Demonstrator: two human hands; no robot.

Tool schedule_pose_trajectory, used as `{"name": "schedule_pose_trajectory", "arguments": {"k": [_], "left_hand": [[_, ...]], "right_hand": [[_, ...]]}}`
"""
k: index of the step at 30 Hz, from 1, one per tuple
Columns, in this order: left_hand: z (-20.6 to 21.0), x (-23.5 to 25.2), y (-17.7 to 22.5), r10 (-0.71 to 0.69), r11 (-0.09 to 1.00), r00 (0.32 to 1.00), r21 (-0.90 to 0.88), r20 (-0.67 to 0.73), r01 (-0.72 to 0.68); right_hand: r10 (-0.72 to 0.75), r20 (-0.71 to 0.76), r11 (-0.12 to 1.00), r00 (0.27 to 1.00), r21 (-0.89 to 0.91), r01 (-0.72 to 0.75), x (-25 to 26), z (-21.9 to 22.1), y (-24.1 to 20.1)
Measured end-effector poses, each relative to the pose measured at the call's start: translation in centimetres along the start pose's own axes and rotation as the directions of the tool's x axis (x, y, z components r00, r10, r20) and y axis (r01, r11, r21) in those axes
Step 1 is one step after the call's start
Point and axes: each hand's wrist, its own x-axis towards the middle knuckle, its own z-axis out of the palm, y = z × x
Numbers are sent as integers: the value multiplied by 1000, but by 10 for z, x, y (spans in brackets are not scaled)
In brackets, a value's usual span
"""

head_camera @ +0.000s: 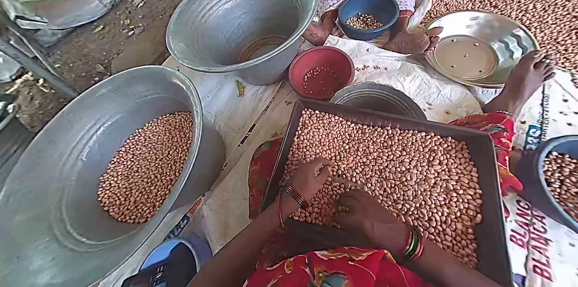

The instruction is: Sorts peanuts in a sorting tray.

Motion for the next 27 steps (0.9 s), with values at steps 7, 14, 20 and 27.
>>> {"name": "schedule_pose_trajectory", "arguments": {"k": [7,14,20,27], "left_hand": [[5,-1,7,-100,871,867,465,488,-161],[34,-8,14,-128,712,868,654,480,-257],[41,-2,7,-18,708,887,632,462,-315],[38,0,-4,83,691,873,603,481,-398]], "right_hand": [[547,522,807,654,-122,-578,-25,-66,-2],[517,-165,843,840,-74,-533,-57,-77,19],[386,59,920,920,49,-389,-24,-48,2],[-22,-58,942,998,-334,1,5,32,-10]]}}
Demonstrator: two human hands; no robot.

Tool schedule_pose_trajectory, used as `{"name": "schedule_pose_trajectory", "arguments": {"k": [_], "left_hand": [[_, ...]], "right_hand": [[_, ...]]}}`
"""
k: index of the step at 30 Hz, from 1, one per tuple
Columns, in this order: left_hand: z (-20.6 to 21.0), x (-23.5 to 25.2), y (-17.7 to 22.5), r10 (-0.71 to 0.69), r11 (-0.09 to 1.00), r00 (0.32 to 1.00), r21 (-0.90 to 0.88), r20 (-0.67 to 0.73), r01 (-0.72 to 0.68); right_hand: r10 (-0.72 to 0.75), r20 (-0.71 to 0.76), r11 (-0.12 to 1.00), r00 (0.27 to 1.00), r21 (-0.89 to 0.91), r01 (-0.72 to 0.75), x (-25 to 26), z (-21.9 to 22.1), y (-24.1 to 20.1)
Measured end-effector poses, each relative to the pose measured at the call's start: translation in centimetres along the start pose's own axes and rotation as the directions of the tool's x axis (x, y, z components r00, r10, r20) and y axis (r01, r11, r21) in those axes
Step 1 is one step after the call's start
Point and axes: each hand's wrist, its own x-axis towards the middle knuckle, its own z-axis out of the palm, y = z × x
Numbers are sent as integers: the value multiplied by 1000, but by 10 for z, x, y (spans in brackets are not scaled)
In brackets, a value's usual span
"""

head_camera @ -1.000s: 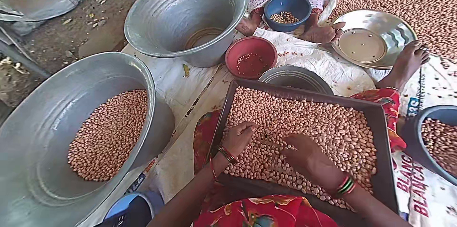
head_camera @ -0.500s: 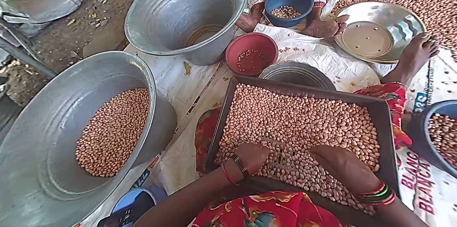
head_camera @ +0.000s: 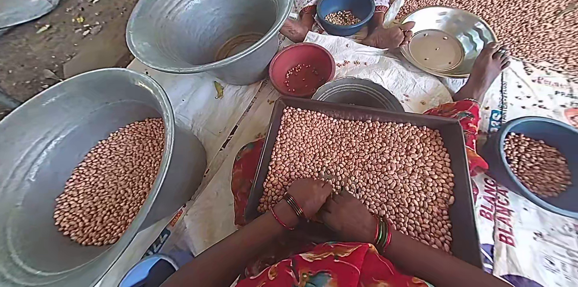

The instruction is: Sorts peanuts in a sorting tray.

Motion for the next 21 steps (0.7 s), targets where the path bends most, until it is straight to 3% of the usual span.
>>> {"name": "schedule_pose_trajectory", "arguments": {"k": [6,11,13,15,18,20,21], "left_hand": [[-2,5,3,46,997,995,51,90,-51],[0,5,3,52,995,993,74,102,-60],[2,5,2,55,995,996,77,73,-61],[5,5,-1,30,999,999,33,-23,-29],[-3,2,-9,-108,955,975,-291,-194,48],[-6,1,-12,-246,783,928,-621,-279,21],[-6,1,-12,-307,628,909,-777,-282,-29]], "right_hand": [[-73,-6,990,997,-120,72,-2,4,1],[-88,3,990,996,-112,88,2,2,0],[-45,106,999,993,-26,48,5,-5,-2],[15,397,989,918,128,-71,11,-20,-4],[1,548,960,837,233,-153,13,-20,2],[38,533,924,845,303,-233,11,-22,4],[80,534,888,841,345,-304,11,-30,7]]}}
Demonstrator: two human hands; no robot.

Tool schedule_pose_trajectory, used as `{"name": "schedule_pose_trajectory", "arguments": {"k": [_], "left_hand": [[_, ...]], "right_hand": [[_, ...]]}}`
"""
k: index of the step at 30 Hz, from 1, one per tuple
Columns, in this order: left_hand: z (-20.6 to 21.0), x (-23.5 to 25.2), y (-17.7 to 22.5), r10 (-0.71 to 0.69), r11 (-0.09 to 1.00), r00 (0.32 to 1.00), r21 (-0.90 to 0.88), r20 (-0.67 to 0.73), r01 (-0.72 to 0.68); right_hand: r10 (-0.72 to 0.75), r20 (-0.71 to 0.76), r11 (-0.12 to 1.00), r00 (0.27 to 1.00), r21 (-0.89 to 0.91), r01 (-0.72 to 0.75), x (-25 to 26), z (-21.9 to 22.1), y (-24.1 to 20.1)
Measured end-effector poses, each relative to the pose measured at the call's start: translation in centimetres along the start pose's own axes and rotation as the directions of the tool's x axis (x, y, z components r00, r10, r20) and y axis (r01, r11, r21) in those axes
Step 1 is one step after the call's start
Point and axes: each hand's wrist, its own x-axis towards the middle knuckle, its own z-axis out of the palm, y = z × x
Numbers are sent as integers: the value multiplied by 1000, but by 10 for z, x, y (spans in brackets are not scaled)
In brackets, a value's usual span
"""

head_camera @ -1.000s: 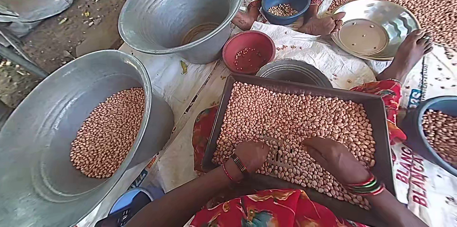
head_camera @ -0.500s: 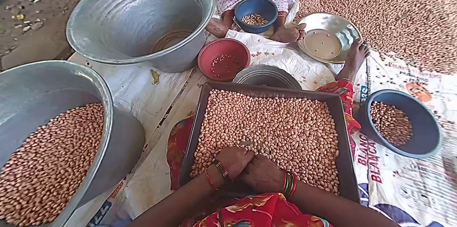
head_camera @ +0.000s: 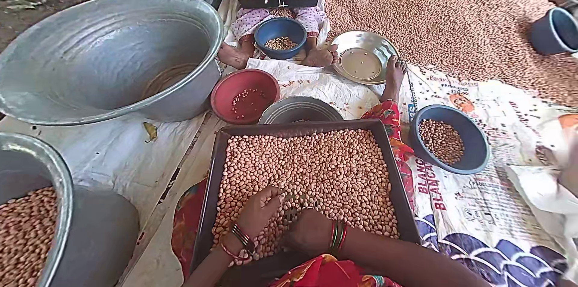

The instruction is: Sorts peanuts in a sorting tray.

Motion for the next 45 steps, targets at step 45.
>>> {"name": "schedule_pose_trajectory", "arguments": {"k": [45], "left_hand": [[37,4,26,-263,404,932,-848,250,341]], "right_hand": [[473,-434,881,767,264,-394,-54,-225,30]]}}
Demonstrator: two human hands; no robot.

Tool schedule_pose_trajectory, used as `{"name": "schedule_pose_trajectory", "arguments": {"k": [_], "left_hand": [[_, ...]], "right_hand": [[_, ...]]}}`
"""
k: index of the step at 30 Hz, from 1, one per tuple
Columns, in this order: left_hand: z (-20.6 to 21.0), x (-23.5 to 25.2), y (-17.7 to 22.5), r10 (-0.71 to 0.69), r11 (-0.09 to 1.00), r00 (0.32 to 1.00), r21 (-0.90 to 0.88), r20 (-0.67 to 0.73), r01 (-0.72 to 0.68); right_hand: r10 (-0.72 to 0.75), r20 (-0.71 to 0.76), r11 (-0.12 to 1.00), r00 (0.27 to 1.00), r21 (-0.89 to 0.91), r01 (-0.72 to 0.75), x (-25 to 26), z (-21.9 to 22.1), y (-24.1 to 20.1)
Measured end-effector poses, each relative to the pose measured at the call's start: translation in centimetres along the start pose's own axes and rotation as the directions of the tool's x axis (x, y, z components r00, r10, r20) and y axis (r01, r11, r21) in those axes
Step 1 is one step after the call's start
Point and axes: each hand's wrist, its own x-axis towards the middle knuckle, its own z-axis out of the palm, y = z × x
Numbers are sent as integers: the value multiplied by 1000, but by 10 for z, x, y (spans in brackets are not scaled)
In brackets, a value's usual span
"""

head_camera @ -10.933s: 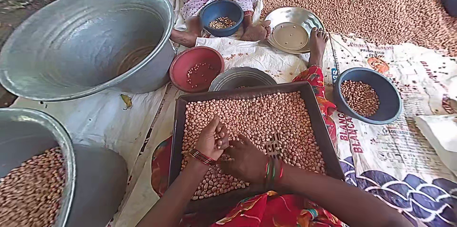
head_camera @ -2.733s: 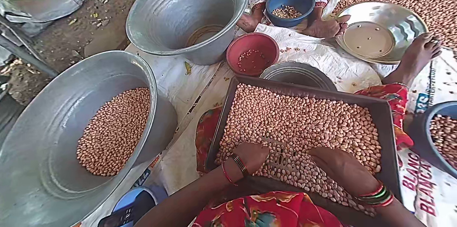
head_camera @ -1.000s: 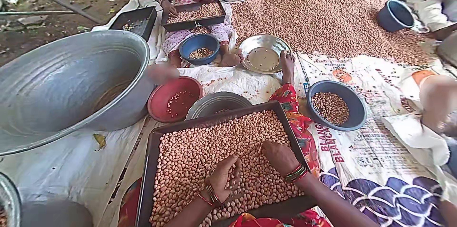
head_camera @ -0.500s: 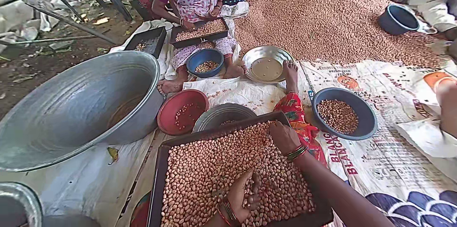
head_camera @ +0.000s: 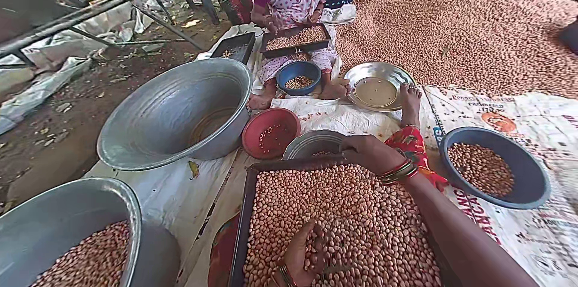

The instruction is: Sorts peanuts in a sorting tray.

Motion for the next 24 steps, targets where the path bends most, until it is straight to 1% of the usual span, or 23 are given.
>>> {"name": "schedule_pose_trajectory", "arguments": {"k": [2,3,4,5,7,10,12,13,14,15,16,17,18,19,20,21,22,23,24], "left_hand": [[-11,-2,2,15,999,1000,-30,-7,-16],[-14,-2,4,6,999,1000,-37,-22,-7],[-14,-2,6,-6,999,999,-42,-37,4],[-12,-1,8,-14,999,999,-41,-48,12],[-6,0,9,-25,999,998,-25,-63,23],[-1,1,5,-1,1000,1000,-9,-23,1],[-4,-1,2,24,1000,1000,-8,12,-24],[-6,-4,1,29,1000,999,-5,13,-29],[-9,-5,1,28,1000,1000,1,11,-28],[-13,-5,0,19,1000,1000,-3,14,-19],[-16,-4,0,8,1000,1000,-8,9,-8],[-16,-4,-1,-5,1000,1000,-14,-14,5],[-14,-3,0,-20,1000,999,-12,-50,20],[-9,-2,4,-26,1000,996,10,-90,27],[-1,1,12,-11,998,993,56,-118,18],[12,6,25,28,993,990,116,-136,-12],[32,11,42,85,983,985,173,-148,-59],[59,17,60,153,967,981,223,-122,-123],[92,24,76,226,940,972,275,-57,-202]], "right_hand": [[112,152,992,982,-68,-103,-17,-12,31],[200,186,975,962,-138,-176,-24,-13,47],[298,182,941,937,-218,-257,-29,-9,59],[377,143,899,915,-293,-325,-33,-1,70],[506,83,805,859,-403,-435,-34,20,81],[576,84,730,813,-502,-465,-25,43,91],[591,109,714,799,-531,-456,-19,45,90],[585,126,723,801,-528,-445,-16,43,87],[552,136,756,823,-496,-426,-15,39,81],[470,118,819,875,-427,-382,-14,33,71],[325,43,903,945,-311,-297,-16,28,61],[146,-95,970,985,-183,-161,-18,25,53],[-4,-233,995,973,-94,-18,-18,24,45],[-99,-336,995,937,-50,87,-20,24,40],[-135,-375,990,917,-23,136,-24,25,36],[-129,-348,991,929,-13,133,-33,28,35],[-78,-232,997,970,-9,78,-45,31,35],[10,-51,1000,999,-16,-11,-56,36,37],[86,116,996,989,-34,-82,-64,45,40]]}}
